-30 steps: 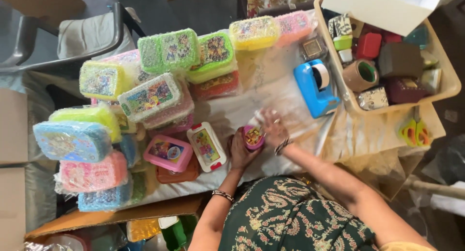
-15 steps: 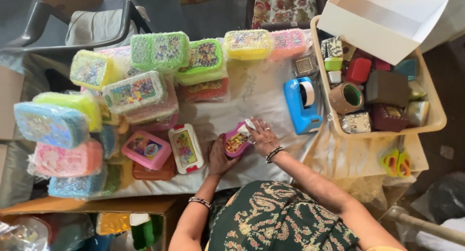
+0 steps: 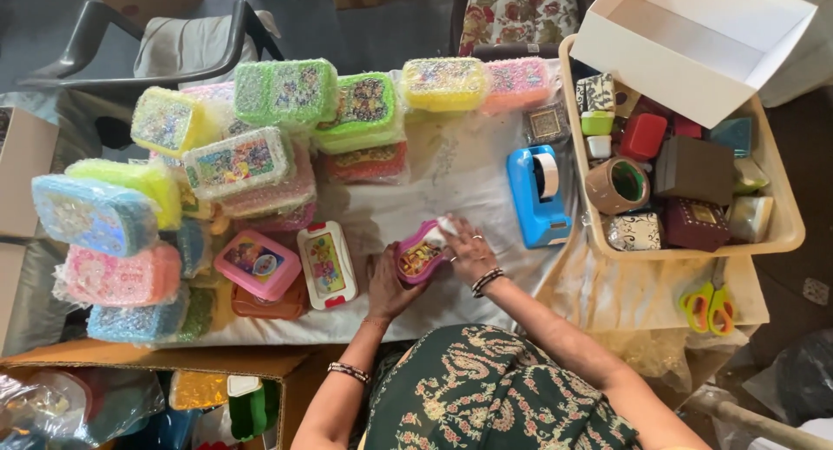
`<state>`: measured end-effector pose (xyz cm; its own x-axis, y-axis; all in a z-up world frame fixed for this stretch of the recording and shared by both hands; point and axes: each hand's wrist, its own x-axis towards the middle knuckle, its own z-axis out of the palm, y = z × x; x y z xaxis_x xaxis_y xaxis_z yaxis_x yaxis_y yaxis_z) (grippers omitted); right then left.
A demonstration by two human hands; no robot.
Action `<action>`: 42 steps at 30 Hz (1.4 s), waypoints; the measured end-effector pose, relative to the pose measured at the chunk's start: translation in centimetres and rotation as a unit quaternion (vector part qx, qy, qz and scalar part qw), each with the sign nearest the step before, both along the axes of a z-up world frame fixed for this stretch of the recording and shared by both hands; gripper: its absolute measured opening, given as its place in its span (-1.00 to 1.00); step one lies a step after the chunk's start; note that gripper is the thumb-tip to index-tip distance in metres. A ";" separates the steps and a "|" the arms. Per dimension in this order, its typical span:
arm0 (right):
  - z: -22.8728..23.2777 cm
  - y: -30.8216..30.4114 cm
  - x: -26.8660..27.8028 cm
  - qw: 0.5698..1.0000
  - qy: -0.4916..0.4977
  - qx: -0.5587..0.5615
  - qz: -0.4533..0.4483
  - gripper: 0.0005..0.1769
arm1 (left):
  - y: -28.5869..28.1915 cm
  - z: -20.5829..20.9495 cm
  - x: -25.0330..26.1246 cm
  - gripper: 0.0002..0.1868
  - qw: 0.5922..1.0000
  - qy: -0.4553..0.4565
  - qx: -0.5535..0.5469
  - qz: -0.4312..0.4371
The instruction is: The recorder is wrapping plastic food containers with bubble wrap and organizing them.
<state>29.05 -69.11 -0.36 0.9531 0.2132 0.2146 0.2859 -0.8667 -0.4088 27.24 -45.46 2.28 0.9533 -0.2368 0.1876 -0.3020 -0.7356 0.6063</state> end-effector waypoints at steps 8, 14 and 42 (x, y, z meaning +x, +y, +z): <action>2.6 -2.3 -2.1 0.973 0.107 0.194 -0.067 -0.38 | -3.6 -2.2 0.4 0.22 0.957 0.179 -0.223 0.045; 3.1 -3.3 0.2 0.958 0.055 0.249 -0.133 -0.45 | -4.2 3.6 2.6 0.22 0.948 0.179 -0.259 0.051; 7.2 -3.1 4.5 0.920 0.196 0.229 -0.250 -0.57 | -5.5 6.7 1.4 -0.11 0.981 0.080 -0.175 -0.024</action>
